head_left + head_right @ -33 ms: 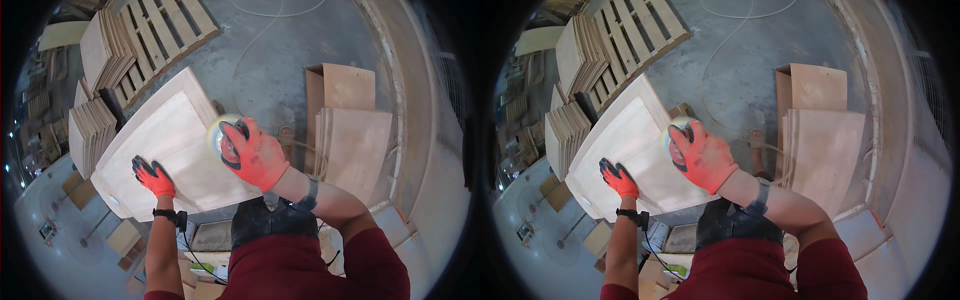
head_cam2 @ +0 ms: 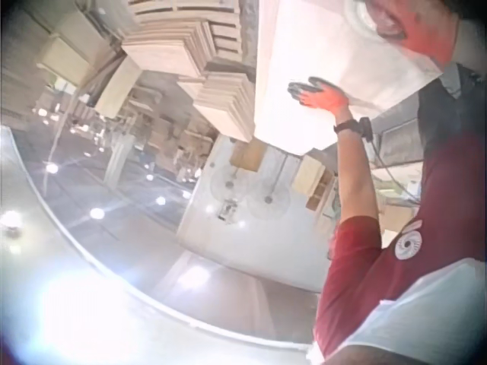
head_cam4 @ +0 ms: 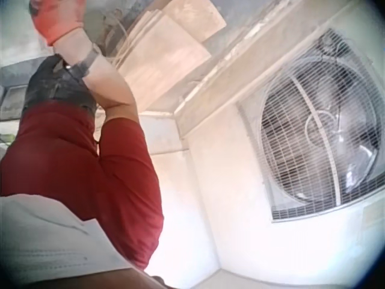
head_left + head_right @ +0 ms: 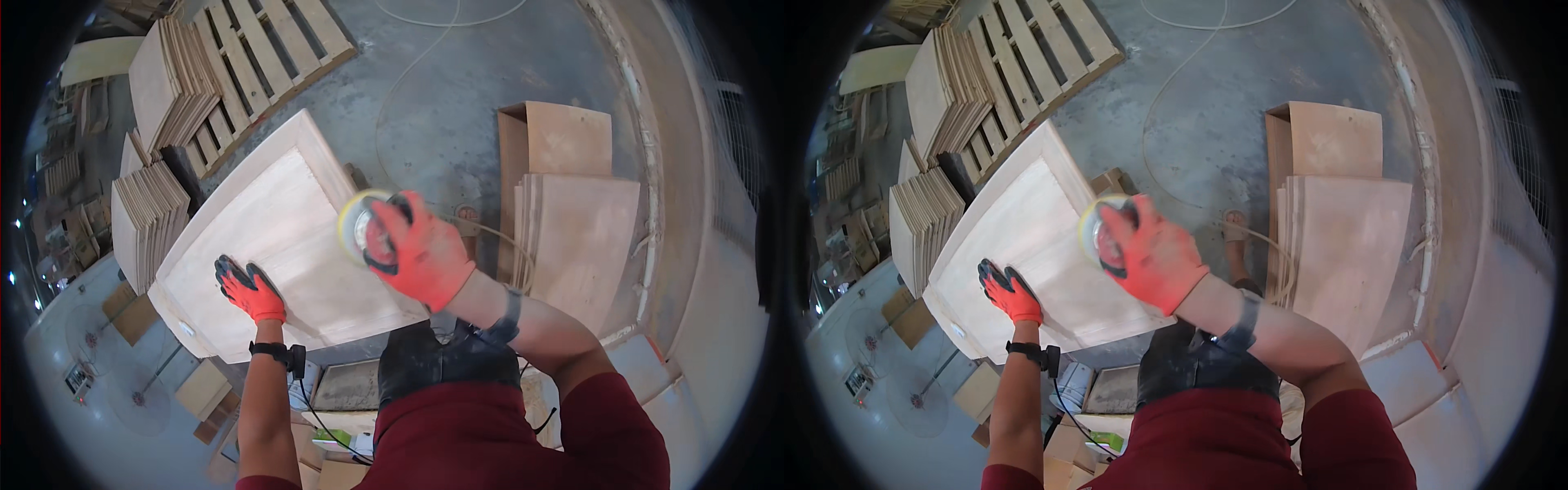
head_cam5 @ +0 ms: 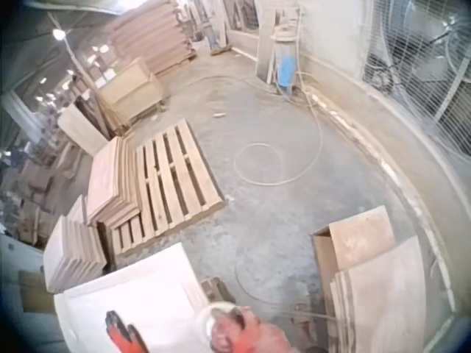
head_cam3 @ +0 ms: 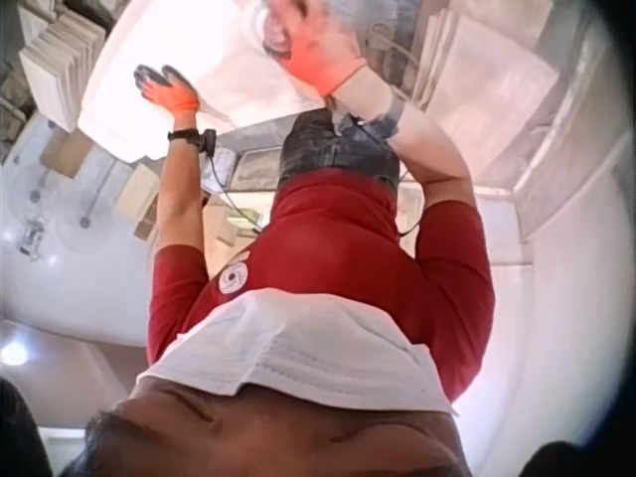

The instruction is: The person uses an orbital sander to smooth the surface of a large wooden board. They move the sander across the board's surface, flip the board over to sand the other side, and continue the process.

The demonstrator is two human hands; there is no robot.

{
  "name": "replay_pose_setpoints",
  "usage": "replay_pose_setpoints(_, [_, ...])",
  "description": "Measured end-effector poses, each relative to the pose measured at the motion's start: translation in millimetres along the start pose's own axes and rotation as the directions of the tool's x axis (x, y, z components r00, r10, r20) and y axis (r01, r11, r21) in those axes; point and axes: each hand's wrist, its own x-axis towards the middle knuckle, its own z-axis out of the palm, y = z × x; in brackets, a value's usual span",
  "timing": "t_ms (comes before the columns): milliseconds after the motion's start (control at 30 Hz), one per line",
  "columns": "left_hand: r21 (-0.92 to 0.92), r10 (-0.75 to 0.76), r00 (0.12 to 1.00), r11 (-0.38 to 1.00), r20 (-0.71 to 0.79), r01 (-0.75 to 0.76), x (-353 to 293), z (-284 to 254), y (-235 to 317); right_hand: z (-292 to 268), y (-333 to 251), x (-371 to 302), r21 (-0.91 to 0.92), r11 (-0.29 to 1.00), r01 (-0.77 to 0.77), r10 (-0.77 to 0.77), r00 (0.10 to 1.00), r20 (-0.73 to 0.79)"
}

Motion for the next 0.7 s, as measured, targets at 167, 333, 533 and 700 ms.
replay_pose_setpoints(167, [0.005, 0.036, 0.999, 0.999, -0.036, -0.035, 1.2, 10.6, -14.8, 46.8, 101.9, -1.1, 0.772, 0.344, -0.535, 0.301, 0.841, 0.449])
replay_pose_setpoints(333, [-0.034, 0.024, 1.000, 0.999, -0.002, -0.024, 1.3, 11.5, -15.8, 21.6, 65.9, -24.2, 0.516, 0.752, -0.411, 0.337, 0.912, 0.234])
replay_pose_setpoints(533, [0.019, -0.056, 0.998, 0.998, 0.007, 0.056, 2.0, 20.0, -25.6, 3.2, 20.4, -62.9, 0.172, 0.974, -0.145, 0.140, 0.989, 0.038])
replay_pose_setpoints(700, [0.007, -0.029, 1.000, 1.000, 0.007, 0.029, 8.4, 18.2, -19.4, 63.1, 119.1, -74.5, 0.761, 0.279, -0.586, 0.322, 0.804, 0.501])
